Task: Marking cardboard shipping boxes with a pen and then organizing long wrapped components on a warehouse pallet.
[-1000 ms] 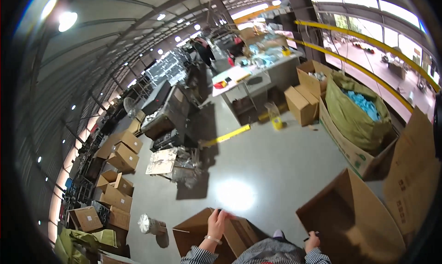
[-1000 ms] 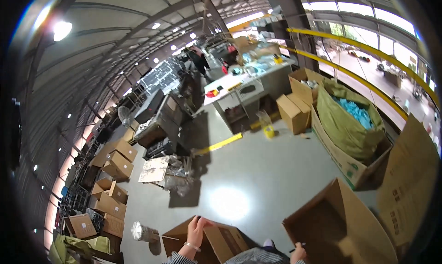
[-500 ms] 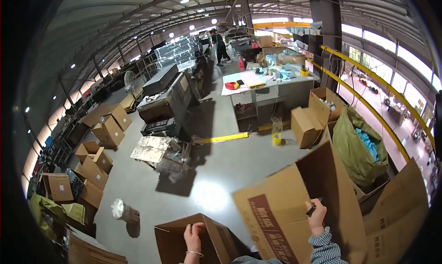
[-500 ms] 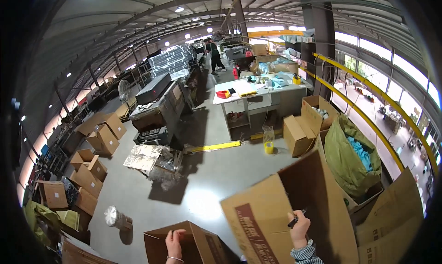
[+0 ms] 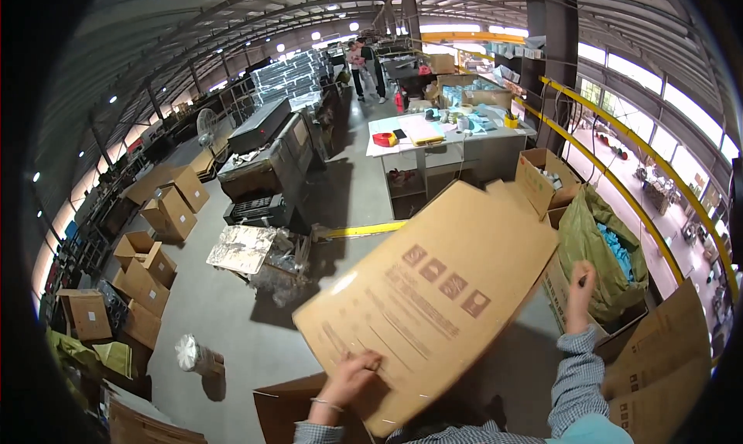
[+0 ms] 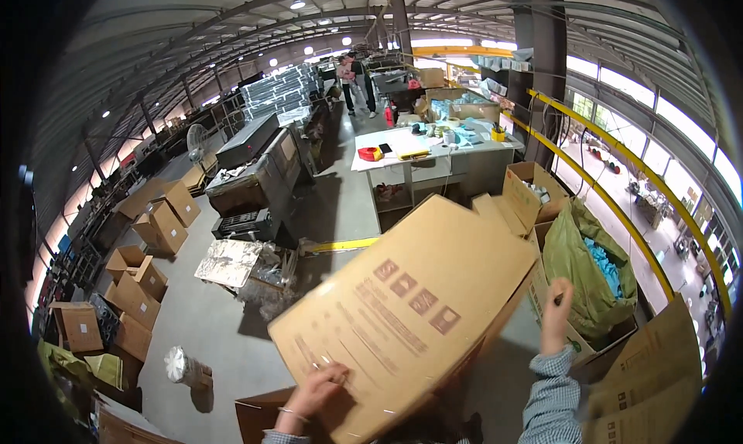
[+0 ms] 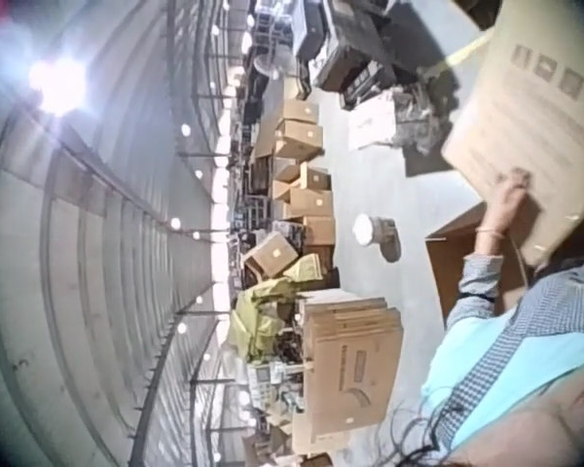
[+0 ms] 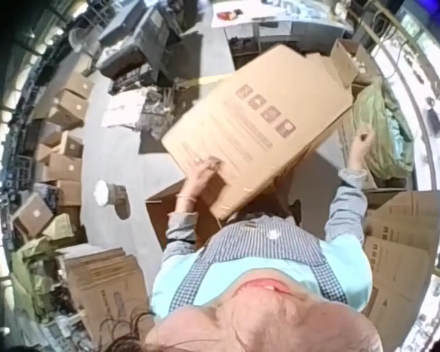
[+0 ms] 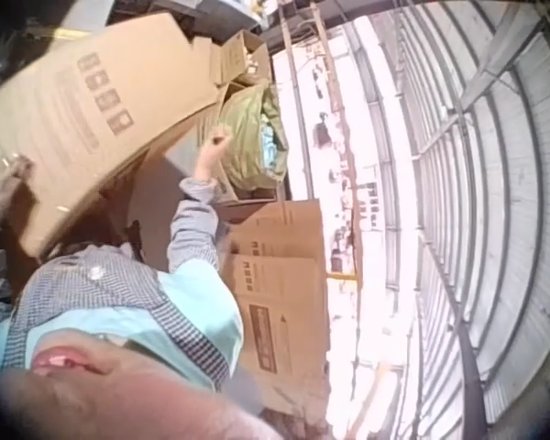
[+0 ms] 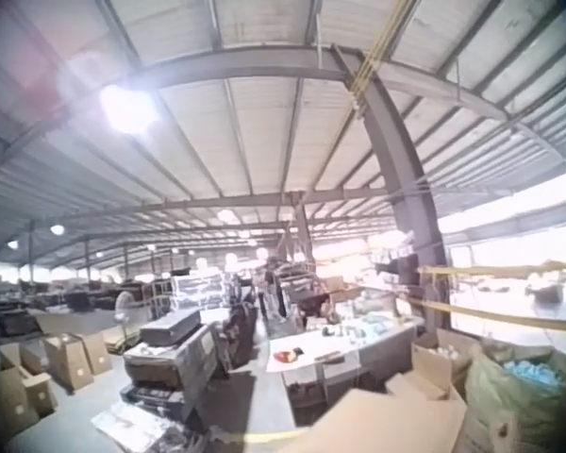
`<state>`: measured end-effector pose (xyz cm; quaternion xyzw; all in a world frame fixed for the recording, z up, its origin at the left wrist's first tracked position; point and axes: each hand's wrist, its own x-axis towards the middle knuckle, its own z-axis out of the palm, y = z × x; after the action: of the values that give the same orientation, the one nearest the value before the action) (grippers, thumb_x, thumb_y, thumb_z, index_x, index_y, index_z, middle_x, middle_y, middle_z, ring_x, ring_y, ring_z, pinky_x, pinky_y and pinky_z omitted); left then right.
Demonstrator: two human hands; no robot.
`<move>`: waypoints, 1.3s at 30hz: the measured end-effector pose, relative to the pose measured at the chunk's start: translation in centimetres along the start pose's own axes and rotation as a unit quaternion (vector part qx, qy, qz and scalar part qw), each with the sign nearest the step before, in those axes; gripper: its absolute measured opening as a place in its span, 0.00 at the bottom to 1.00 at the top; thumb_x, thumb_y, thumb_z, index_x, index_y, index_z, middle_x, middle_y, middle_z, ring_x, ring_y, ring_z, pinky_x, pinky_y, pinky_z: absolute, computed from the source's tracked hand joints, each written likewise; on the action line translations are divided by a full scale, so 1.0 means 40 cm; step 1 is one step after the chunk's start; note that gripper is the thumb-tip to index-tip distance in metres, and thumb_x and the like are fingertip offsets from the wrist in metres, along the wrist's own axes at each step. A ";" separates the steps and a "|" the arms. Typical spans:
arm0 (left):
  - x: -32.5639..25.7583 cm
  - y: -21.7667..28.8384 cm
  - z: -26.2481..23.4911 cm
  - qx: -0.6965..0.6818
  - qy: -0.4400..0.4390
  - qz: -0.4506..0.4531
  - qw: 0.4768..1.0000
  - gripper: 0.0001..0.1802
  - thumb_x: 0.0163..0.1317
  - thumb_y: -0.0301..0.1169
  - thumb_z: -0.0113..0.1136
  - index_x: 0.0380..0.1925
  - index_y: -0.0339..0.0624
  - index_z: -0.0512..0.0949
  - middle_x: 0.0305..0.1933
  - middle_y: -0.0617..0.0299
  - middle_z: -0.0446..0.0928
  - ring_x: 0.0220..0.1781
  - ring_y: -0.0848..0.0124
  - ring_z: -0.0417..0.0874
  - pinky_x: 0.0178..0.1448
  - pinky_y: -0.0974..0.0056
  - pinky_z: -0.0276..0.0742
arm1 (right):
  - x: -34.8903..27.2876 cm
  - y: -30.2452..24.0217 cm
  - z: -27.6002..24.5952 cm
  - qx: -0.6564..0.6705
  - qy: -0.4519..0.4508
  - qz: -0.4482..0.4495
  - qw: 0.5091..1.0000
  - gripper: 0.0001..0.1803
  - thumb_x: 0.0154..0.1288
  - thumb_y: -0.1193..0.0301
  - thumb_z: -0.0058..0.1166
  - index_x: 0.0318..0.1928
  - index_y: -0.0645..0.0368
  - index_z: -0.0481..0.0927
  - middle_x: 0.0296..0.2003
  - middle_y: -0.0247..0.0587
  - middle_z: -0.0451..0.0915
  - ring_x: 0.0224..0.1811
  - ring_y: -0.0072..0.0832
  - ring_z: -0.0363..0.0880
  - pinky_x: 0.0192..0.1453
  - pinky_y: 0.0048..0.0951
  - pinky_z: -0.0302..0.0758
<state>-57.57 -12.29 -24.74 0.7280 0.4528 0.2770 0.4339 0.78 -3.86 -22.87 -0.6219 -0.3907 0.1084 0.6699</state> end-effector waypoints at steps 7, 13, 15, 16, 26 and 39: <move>0.356 0.114 0.453 0.160 -0.028 0.142 0.976 0.26 0.75 0.43 0.48 0.68 0.47 0.69 0.76 0.62 0.64 0.82 0.58 0.56 0.78 0.29 0.29 | -0.293 0.090 0.125 0.059 -0.146 0.093 0.983 0.23 0.70 0.83 0.54 0.63 0.61 0.64 0.50 0.40 0.72 0.49 0.23 0.72 0.59 0.26 0.72; 0.628 0.175 0.618 0.048 -0.118 0.133 0.983 0.21 0.75 0.43 0.48 0.58 0.40 0.76 0.71 0.54 0.70 0.81 0.48 0.54 0.77 0.28 0.29 | -0.164 0.076 0.224 -0.010 -0.222 0.065 0.973 0.24 0.73 0.78 0.53 0.64 0.65 0.63 0.63 0.58 0.73 0.67 0.40 0.72 0.68 0.34 0.69; 0.622 0.232 0.566 0.004 -0.099 0.087 0.991 0.20 0.74 0.43 0.50 0.55 0.40 0.76 0.70 0.54 0.71 0.78 0.52 0.62 0.79 0.33 0.38 | -0.082 0.148 0.219 -0.020 -0.246 0.075 0.966 0.22 0.74 0.76 0.52 0.65 0.65 0.62 0.63 0.59 0.73 0.66 0.40 0.74 0.67 0.34 0.70; 0.593 0.252 0.527 0.083 -0.089 0.095 0.988 0.18 0.73 0.42 0.52 0.51 0.40 0.77 0.70 0.54 0.72 0.77 0.54 0.64 0.80 0.35 0.41 | -0.050 0.185 0.219 -0.025 -0.244 0.080 0.966 0.22 0.74 0.76 0.52 0.65 0.65 0.62 0.63 0.59 0.73 0.66 0.40 0.74 0.67 0.34 0.70; 0.327 0.088 0.348 0.203 -0.088 0.169 0.960 0.14 0.65 0.38 0.63 0.33 0.38 0.75 0.75 0.55 0.66 0.78 0.57 0.62 0.80 0.47 0.55 | -0.201 -0.018 0.323 0.150 -0.308 0.113 0.933 0.24 0.80 0.57 0.47 0.63 0.63 0.72 0.35 0.35 0.82 0.37 0.18 0.76 0.43 0.22 0.74; 0.373 0.051 0.329 0.194 -0.105 0.267 0.938 0.15 0.64 0.41 0.63 0.34 0.39 0.77 0.74 0.59 0.66 0.77 0.59 0.62 0.79 0.47 0.54 | -0.324 0.031 0.458 -0.027 -0.246 -0.038 0.968 0.10 0.65 0.74 0.63 0.31 0.62 0.74 0.23 0.32 0.77 0.26 0.17 0.74 0.31 0.24 0.72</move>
<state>-39.73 -4.33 -28.99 0.9171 0.2389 0.2111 0.2392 -19.56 1.93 -30.49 -0.5787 -0.5697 0.2222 0.5396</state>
